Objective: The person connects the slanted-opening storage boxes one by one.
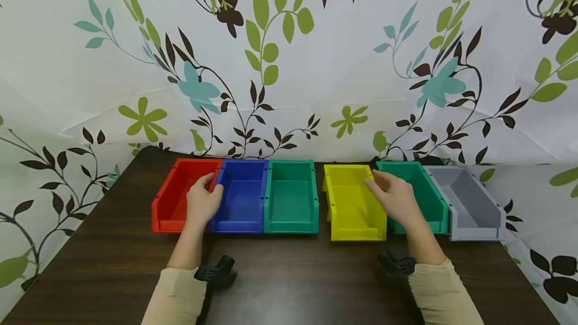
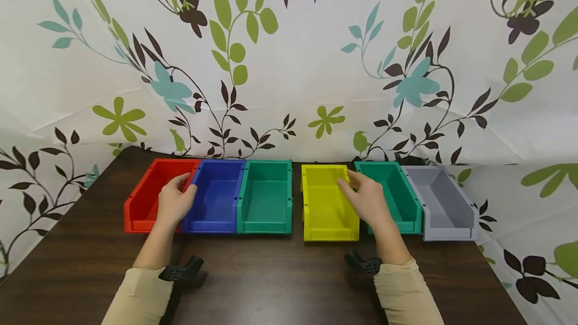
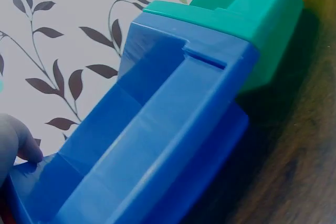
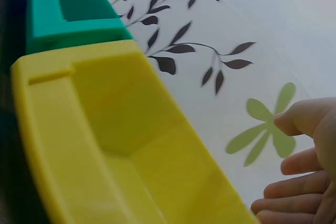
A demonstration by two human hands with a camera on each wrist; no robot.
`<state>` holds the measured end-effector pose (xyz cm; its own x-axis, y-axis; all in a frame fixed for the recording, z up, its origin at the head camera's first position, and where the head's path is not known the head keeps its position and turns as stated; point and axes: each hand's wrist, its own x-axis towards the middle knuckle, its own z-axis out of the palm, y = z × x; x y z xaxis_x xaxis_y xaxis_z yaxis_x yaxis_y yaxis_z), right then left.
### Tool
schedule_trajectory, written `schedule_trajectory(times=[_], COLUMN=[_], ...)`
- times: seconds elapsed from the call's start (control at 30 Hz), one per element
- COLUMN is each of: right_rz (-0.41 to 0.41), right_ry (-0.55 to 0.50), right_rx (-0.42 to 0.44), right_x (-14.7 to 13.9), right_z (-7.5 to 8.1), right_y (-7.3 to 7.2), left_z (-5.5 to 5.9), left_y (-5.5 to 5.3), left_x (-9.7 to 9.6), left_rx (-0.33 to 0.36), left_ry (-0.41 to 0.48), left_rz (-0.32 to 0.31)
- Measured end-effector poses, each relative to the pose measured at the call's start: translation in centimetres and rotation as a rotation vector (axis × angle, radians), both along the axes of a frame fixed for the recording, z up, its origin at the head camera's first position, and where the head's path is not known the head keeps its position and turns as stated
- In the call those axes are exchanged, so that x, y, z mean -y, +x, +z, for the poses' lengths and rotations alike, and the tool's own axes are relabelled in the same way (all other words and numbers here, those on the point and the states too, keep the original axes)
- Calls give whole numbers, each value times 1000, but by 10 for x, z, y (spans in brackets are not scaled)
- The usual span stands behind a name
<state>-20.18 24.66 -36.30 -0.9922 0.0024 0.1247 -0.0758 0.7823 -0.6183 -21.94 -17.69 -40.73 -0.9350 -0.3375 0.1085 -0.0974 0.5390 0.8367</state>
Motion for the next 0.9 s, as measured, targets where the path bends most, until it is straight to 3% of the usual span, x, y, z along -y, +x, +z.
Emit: schedule_trajectory(times=[0.13, 0.23, 0.37, 0.47, 0.57, 0.7, 0.9], right_rz=[0, -5, -34, -46, -54, -86, -134], right_ry=[-89, -174, -220, -227, -239, -273, -289], right_rx=[-23, -23, 58, 166, 246, 265, 233], right_x=[10, 14, 17, 20, 23, 27, 31], right_z=[-8, -14, -19, -23, -28, -32, -34], right_y=[-3, -7, -11, -13, -15, -17, -18], left_z=[5, 8, 11, 13, 11, 3, -8], left_y=[3, 5, 8, 10, 12, 11, 10], left_x=[5, 3, -8, -23, -40, -56, -66], left_rx=[23, 10, -87, -175, -191, -114, -28], left_ry=[-26, -106, -258, -306, -274, -158, -35], left_rz=[10, 19, -2, -59, -160, -275, -322])
